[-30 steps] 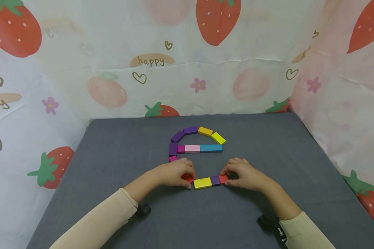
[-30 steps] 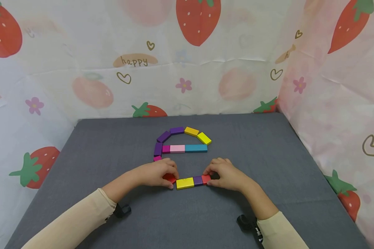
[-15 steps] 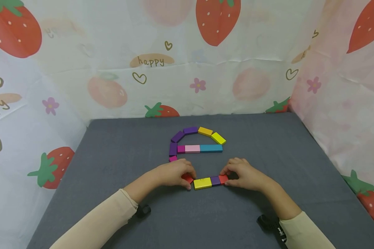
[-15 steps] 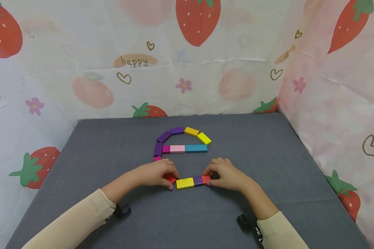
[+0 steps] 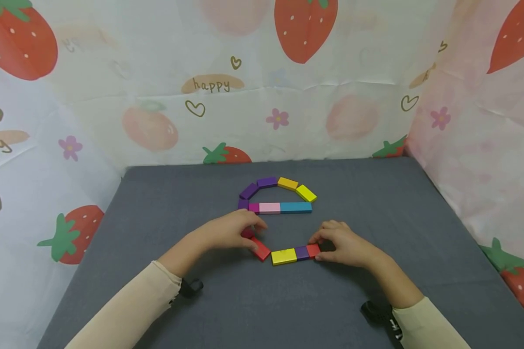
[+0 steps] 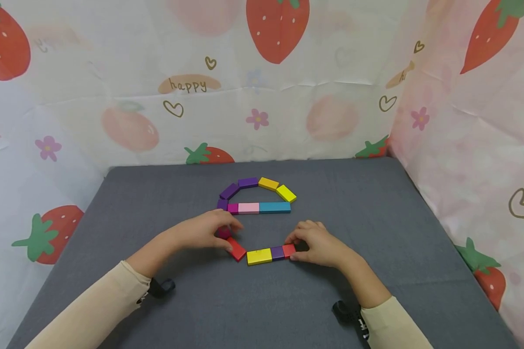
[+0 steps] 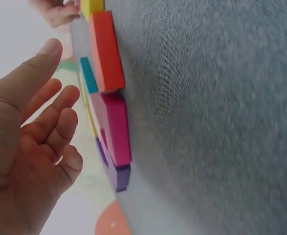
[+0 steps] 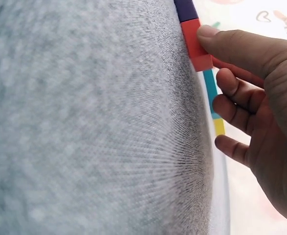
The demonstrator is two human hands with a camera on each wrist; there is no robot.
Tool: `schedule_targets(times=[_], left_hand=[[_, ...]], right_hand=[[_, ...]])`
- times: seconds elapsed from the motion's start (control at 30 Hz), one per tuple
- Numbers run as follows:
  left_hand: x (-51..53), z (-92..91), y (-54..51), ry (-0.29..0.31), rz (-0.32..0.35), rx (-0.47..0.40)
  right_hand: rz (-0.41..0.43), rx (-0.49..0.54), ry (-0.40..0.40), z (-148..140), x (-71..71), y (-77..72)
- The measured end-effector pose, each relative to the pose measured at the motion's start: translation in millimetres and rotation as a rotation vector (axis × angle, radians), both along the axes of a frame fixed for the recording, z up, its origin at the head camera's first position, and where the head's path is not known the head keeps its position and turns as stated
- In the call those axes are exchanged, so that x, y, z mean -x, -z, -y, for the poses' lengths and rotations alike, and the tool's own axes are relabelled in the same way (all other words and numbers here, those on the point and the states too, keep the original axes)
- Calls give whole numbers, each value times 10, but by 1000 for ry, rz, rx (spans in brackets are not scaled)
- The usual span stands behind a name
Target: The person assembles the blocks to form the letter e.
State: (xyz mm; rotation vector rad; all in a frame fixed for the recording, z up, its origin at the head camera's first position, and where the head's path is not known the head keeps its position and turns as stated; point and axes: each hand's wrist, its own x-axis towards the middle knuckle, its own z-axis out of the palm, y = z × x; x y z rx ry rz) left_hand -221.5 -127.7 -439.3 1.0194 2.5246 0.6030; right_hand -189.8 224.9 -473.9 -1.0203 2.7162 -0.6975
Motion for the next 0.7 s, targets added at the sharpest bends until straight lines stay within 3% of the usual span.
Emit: schedule_targets(times=[0.37, 0.7], left_hand=[[-37, 356, 0, -13, -103, -3], [-222, 678, -144, -41, -235, -14]], right_hand=[[-50, -3, -11, -35, -14, -6], [-197, -4, 15, -187, -98, -21]])
